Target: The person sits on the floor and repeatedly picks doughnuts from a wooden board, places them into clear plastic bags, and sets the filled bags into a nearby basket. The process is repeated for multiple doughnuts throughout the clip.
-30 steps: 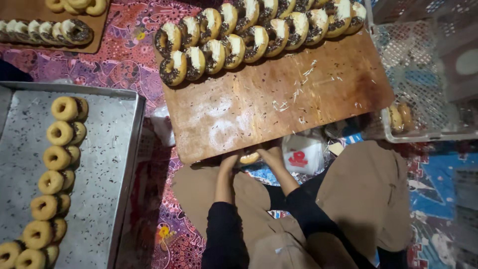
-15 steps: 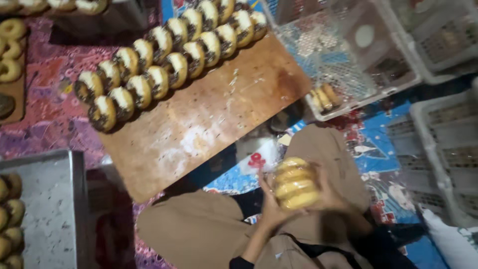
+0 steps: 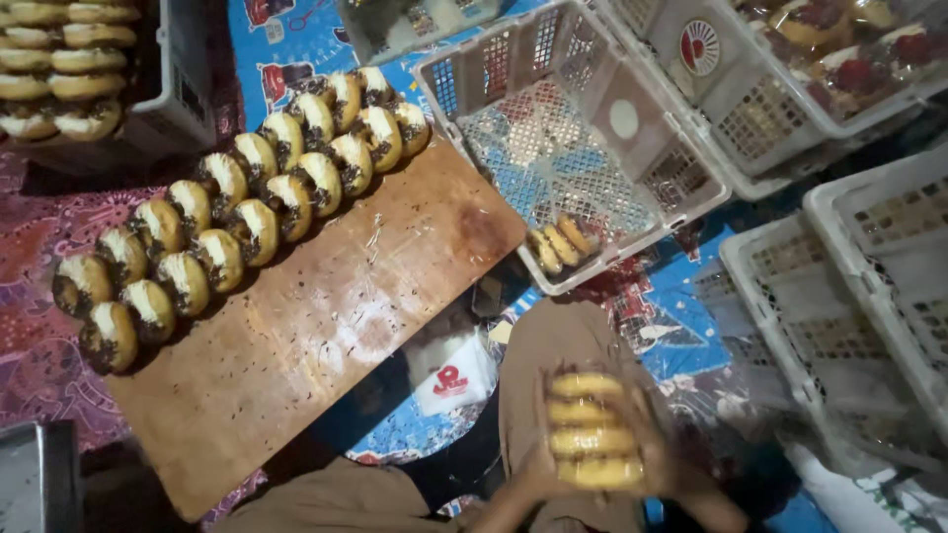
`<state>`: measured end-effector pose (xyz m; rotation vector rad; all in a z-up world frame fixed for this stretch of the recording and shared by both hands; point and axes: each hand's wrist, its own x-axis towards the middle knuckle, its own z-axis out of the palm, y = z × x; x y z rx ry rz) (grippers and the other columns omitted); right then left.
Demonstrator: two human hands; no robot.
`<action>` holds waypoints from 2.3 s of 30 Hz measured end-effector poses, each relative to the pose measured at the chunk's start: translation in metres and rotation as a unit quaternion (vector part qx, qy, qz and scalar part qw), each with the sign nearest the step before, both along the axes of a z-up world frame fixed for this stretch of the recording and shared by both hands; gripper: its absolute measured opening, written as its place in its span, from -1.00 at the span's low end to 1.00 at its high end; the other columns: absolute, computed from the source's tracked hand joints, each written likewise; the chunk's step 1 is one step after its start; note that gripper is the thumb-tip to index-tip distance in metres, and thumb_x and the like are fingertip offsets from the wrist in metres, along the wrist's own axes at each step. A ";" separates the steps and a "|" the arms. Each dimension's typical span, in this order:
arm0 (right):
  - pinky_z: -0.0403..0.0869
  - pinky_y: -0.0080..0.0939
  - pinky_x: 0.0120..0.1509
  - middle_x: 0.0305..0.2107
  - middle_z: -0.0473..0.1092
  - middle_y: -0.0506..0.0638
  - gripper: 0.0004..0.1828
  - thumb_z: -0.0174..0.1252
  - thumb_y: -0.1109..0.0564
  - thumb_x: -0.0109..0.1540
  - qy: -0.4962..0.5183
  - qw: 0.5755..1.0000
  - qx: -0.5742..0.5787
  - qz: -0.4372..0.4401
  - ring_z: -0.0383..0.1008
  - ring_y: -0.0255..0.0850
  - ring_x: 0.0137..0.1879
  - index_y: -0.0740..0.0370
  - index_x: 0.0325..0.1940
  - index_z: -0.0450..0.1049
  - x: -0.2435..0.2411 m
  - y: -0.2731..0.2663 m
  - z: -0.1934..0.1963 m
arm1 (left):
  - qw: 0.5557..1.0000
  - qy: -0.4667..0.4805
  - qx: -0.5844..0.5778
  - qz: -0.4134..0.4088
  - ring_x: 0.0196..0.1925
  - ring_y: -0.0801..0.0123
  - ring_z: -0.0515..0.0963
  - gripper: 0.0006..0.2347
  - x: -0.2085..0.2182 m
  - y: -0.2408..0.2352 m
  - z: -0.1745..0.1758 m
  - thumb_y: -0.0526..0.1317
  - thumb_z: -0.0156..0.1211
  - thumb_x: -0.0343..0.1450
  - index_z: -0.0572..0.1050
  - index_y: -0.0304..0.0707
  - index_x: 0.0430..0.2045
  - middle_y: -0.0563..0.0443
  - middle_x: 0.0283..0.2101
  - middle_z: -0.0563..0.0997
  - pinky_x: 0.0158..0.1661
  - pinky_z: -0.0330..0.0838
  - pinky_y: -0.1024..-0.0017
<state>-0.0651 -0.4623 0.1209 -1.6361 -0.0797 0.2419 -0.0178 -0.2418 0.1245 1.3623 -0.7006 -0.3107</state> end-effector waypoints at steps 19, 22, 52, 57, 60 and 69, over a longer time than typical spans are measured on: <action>0.39 0.20 0.41 0.23 0.46 0.24 -0.18 0.21 -0.47 0.13 0.192 0.755 -0.627 0.006 0.47 0.20 0.33 0.06 0.30 0.48 0.377 -0.132 -0.081 | 0.933 0.284 -0.065 0.209 0.47 -0.01 0.27 -0.24 -0.020 0.161 -0.164 0.29 -0.16 0.46 0.15 -0.41 0.40 -0.28 0.47 0.24 0.39 0.03 0.09; 0.25 0.51 0.38 0.17 0.51 0.22 -0.30 0.05 -0.43 0.29 0.167 0.746 -0.641 -0.073 0.49 0.23 0.31 0.08 0.26 0.54 0.392 -0.135 -0.069 | 0.857 0.437 -0.044 0.270 0.38 0.02 0.39 -0.37 -0.021 0.199 -0.201 0.15 -0.09 0.45 0.24 -0.37 0.33 -0.25 0.41 0.33 0.28 0.15 0.11; 0.35 0.06 0.30 0.15 0.40 0.29 -0.36 0.13 -0.23 0.28 0.057 0.861 -0.506 -0.003 0.40 0.16 0.27 0.29 0.26 0.42 0.382 -0.178 -0.090 | 0.940 0.281 -0.038 0.192 0.23 0.03 0.51 -0.14 -0.056 0.184 -0.178 0.39 -0.15 0.39 0.24 -0.57 0.28 -0.38 0.23 0.49 0.18 0.31 0.18; 0.41 0.12 0.12 0.03 0.42 0.35 -0.54 0.10 -0.13 0.31 -0.060 0.737 -0.660 -0.131 0.45 0.24 0.06 0.26 0.10 0.50 0.374 -0.100 -0.047 | 0.929 0.260 0.038 0.261 0.18 0.18 0.57 -0.44 -0.055 0.167 -0.120 0.12 -0.12 0.52 0.43 -0.46 0.17 -0.25 0.11 0.61 0.17 0.36 0.27; 0.44 0.16 0.00 -0.04 0.44 0.39 -0.63 0.08 -0.07 0.32 -0.223 0.757 -0.603 -0.113 0.48 0.28 -0.07 0.24 0.01 0.55 0.314 -0.024 -0.004 | 0.900 0.274 0.109 0.321 0.11 0.26 0.60 -0.67 -0.060 0.163 -0.091 -0.14 0.10 0.49 0.51 -0.39 0.06 -0.16 0.03 0.65 0.13 0.41 0.34; 0.50 0.18 -0.13 -0.30 0.54 0.25 -0.49 0.27 -0.18 -0.01 -0.212 0.838 -0.465 0.190 0.55 0.22 -0.16 0.27 -0.19 0.58 0.192 0.217 -0.099 | 0.879 0.274 0.152 0.358 -0.01 0.39 0.62 -0.74 -0.088 0.171 -0.083 -0.30 0.29 0.41 0.53 -0.34 -0.02 -0.04 -0.08 0.65 0.01 0.50 0.45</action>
